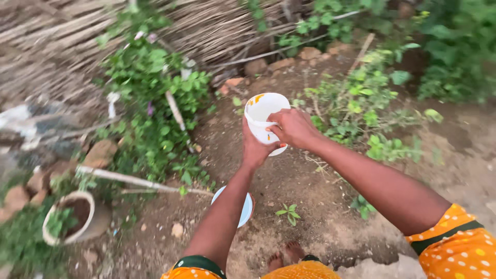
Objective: The person fills a white bucket with water from a large blue drum using a mug. They then carry the bucket through the garden and water several plants by pouring water over them with the mug.
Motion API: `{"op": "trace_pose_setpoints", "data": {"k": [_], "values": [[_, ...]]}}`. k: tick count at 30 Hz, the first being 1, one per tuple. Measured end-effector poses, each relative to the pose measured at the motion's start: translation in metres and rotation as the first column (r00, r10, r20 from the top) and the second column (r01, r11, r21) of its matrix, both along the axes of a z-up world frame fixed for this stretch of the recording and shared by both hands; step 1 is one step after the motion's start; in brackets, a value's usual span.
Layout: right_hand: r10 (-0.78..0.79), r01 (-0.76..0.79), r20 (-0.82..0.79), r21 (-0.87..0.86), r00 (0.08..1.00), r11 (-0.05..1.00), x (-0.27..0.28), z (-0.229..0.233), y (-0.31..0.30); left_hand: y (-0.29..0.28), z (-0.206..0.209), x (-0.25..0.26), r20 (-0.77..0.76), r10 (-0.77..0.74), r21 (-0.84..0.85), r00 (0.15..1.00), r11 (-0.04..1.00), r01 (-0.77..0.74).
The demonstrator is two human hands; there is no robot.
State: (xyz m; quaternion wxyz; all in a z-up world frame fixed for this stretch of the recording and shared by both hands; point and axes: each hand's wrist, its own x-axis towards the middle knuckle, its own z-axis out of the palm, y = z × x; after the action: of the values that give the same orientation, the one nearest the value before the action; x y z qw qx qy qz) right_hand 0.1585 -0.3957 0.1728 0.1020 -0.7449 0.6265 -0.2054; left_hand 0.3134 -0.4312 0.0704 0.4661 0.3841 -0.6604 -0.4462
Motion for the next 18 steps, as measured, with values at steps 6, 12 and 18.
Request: {"op": "trace_pose_setpoints", "data": {"k": [6,12,18], "values": [[-0.115,0.114,-0.038,-0.04,0.993,0.993,-0.041,0.018,0.046,0.02,0.016,-0.053,-0.012,-0.096,0.007,0.995,0.995,0.096],[-0.282,0.283,-0.058,0.014,0.958,0.959,-0.092,0.048,0.086,0.047,0.044,-0.117,0.004,-0.182,0.056,0.983,0.982,0.182],[-0.32,0.319,-0.02,-0.037,0.947,0.947,-0.168,0.061,0.125,0.072,0.05,-0.205,-0.077,-0.261,0.025,0.962,0.964,0.264]]}}
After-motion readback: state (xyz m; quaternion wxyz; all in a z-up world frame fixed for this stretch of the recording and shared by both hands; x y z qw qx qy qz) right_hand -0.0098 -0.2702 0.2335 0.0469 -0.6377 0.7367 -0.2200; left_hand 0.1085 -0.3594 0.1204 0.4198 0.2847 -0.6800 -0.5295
